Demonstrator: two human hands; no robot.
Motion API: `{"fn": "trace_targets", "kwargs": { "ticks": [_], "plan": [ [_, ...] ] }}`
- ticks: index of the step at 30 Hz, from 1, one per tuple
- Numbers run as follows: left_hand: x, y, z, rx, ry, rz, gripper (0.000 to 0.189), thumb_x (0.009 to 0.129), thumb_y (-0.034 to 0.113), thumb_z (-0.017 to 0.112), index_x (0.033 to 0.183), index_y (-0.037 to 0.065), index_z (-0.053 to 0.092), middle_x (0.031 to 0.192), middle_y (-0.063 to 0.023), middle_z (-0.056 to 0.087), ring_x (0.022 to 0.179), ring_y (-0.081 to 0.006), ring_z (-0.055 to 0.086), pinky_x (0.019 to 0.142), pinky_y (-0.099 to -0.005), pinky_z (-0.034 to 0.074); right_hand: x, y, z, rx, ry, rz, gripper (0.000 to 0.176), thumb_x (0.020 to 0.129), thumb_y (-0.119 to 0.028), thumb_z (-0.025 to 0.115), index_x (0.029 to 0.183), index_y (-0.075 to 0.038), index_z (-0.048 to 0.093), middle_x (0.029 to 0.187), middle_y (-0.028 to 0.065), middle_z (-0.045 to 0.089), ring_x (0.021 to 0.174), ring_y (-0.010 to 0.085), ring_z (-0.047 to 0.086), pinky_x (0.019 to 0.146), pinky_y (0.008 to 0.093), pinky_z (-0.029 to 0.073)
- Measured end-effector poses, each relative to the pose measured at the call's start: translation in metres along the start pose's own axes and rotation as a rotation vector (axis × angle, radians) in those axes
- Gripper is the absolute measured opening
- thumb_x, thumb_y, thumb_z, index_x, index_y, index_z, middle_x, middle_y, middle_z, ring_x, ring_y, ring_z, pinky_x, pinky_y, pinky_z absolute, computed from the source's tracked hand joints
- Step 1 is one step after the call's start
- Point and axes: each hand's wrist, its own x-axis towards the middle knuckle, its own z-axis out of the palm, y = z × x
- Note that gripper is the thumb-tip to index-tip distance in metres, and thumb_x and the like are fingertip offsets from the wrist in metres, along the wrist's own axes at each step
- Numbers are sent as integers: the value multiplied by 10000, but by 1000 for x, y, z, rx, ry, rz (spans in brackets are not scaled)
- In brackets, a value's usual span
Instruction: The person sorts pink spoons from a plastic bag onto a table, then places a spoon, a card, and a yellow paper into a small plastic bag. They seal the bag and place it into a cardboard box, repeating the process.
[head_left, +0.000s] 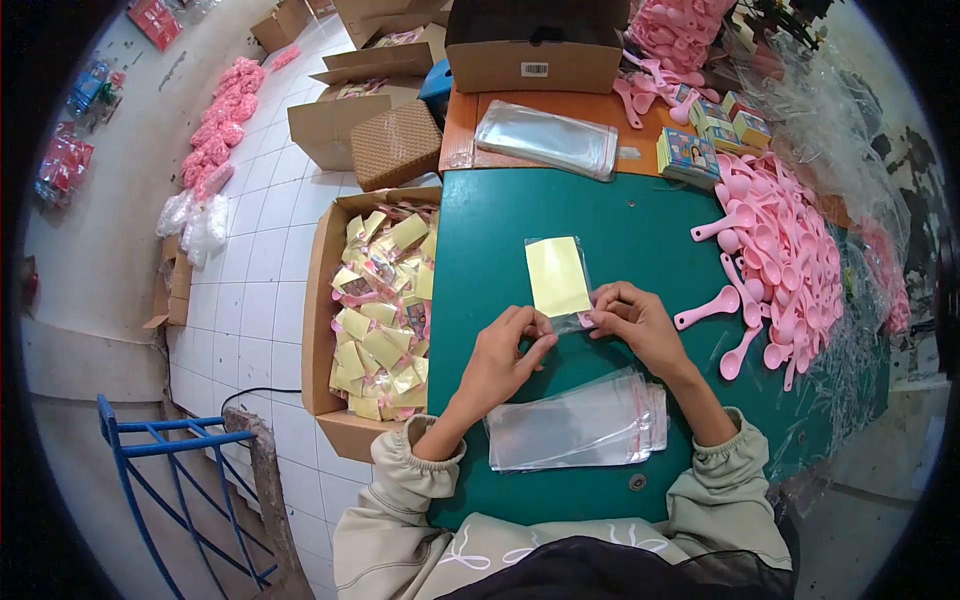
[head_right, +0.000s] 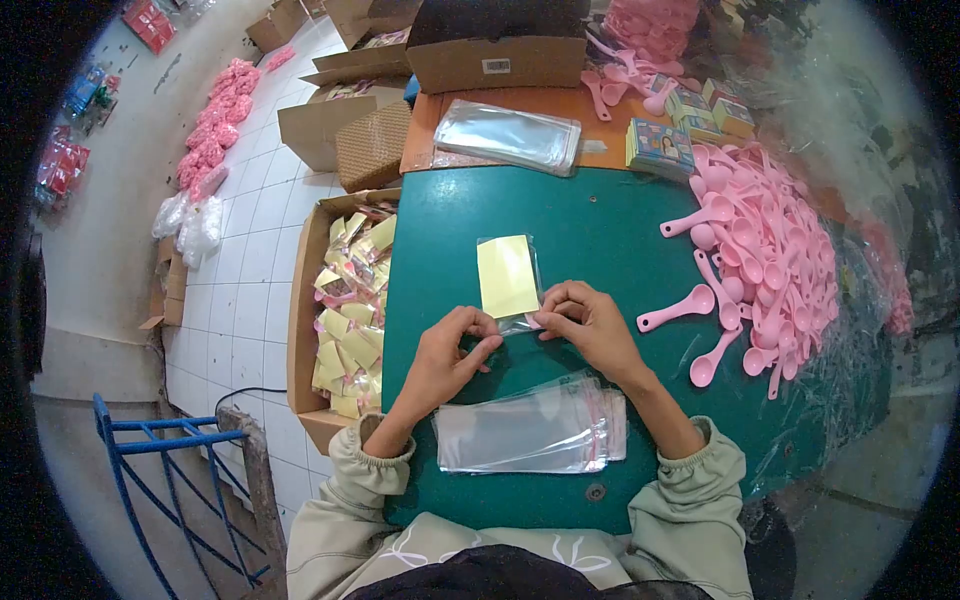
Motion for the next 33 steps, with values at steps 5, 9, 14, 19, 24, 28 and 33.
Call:
{"fn": "trace_targets", "kwargs": {
  "ticks": [5, 9, 14, 19, 24, 28, 33],
  "plan": [
    [0, -5, 3, 9, 38, -2, 134, 829, 92, 605, 846, -23, 540, 820, -84, 542, 689, -139, 603, 490, -232, 531, 2, 5, 3, -70, 70, 36, 108, 850, -76, 590, 844, -2, 511, 816, 81, 599, 735, 126, 612, 628, 219, 523],
    [2, -9, 5, -97, 80, -89, 158, 827, 79, 607, 890, -24, 505, 851, -72, 554, 714, -113, 595, 487, -221, 527, 4, 7, 6, -50, 149, 21, 130, 828, -35, 598, 853, 22, 485, 783, 111, 603, 682, 145, 633, 567, 233, 533],
    [2, -4, 7, -168, 136, -137, 191, 843, 72, 593, 953, 2, 452, 902, -69, 547, 747, -89, 579, 483, -209, 506, 3, 8, 10, -48, 192, -35, 130, 832, -15, 584, 903, 15, 479, 769, 115, 600, 674, 145, 634, 556, 234, 531],
    [2, -6, 4, -139, 56, -129, 248, 855, 72, 567, 1080, 24, 476, 983, -71, 548, 784, -86, 569, 492, -199, 485, 4, 9, 10, -146, 131, -38, 221, 830, -20, 584, 1035, 7, 505, 773, 93, 593, 652, 125, 619, 540, 230, 516],
    [-12, -9, -24, -195, 101, -180, 427, 844, 92, 570, 1253, 102, 451, 1134, -53, 520, 795, -81, 547, 537, -204, 486, -10, -29, -18, -924, 11, -305, 297, 774, -3, 604, 1062, -19, 533, 892, 94, 555, 763, 198, 594, 641, 292, 497],
    [-51, -14, -90, -121, 402, -244, 417, 852, 94, 556, 1260, 87, 467, 1130, -2, 523, 794, -44, 499, 576, -146, 388, -36, -60, -71, -1350, -84, -306, 372, 700, 27, 572, 1058, -63, 524, 987, 96, 526, 944, 292, 495, 796, 381, 416],
    [-92, -114, -164, 176, 590, -299, 384, 854, 89, 550, 1218, 3, 462, 1171, -116, 518, 865, -163, 569, 667, -267, 487, -34, -47, -76, -1492, -53, -210, 332, 693, 65, 530, 985, -92, 518, 945, 73, 509, 920, 273, 490, 752, 379, 383]
  ]
}}
